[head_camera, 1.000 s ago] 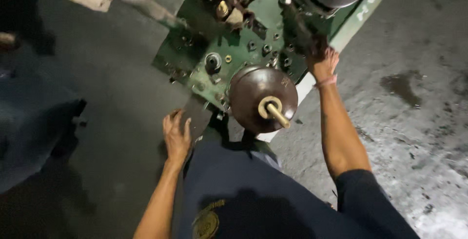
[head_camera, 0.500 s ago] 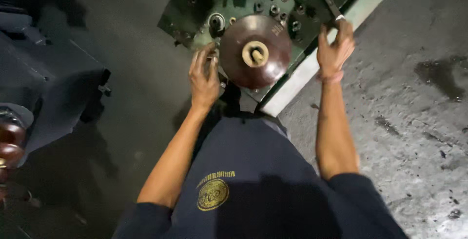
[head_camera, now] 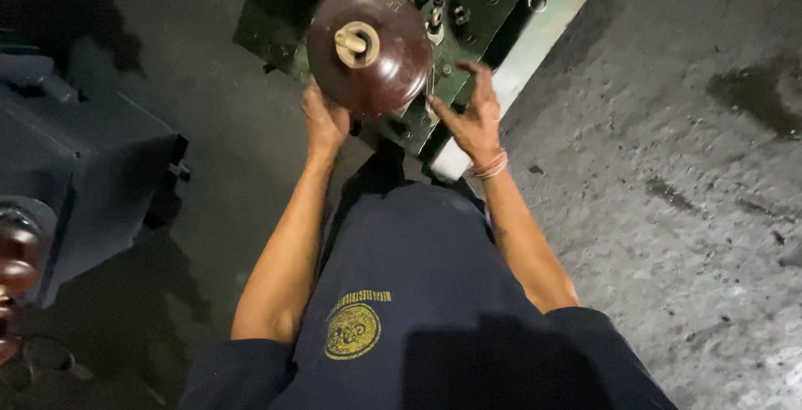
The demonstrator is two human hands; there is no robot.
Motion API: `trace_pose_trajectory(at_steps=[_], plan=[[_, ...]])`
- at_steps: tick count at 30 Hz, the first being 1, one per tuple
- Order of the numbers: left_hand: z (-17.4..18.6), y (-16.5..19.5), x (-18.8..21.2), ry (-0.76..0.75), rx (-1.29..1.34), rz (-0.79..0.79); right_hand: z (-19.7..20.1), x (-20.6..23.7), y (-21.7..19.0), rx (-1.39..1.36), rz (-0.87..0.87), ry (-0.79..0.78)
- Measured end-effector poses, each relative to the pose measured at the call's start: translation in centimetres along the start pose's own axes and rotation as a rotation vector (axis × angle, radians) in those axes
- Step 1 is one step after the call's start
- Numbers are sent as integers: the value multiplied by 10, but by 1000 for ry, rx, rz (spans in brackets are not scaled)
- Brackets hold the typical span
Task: The person uses open-end wrenches to tighten nuts on a brown porcelain insulator mounted on a green metal fixture, repositioning the wrench and steadying the insulator by hand. They then lift the insulator, place it aside, and pick up another insulator component from the fixture to continue working.
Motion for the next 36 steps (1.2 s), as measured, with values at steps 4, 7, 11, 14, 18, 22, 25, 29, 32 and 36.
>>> trace_pose_trajectory(at_steps=[4,7,11,14,18,22,25,29,32,36], plan=[[9,6,0,203,153,439,20,-37,-27,40,132,-205],[9,52,-6,194,225,237,3,-56,-38,82,174,-353],[16,126,-17,225,-10,64,-36,-61,-33,143,273,-321],[27,179,-35,158,-232,-233,-58,-56,-21,203,380,-241],[27,215,-71,-14,-157,-516,-71,-53,-2,-415,71,-251],[24,208,-104,-159,-88,-547,-65,-52,-2,-448,110,-288],[16,191,-107,-212,-27,-393,-61,-54,4,-512,84,-324],[12,173,-88,41,-79,-581,-59,-49,12,-394,21,-295],[7,140,-85,8,-111,-110,-47,-28,3,-146,-36,-237],[7,111,-71,-15,159,142,-6,-3,-56,-221,-97,146]])
Point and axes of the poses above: each hand's wrist, its own x-axis away from the middle knuckle, its own z-axis out of the back of the hand, y = z × x, the point moved 3 cm from there along -x, towards the middle knuckle, and after that the axes turned 4 degrees about -x, right-handed, at the moved point
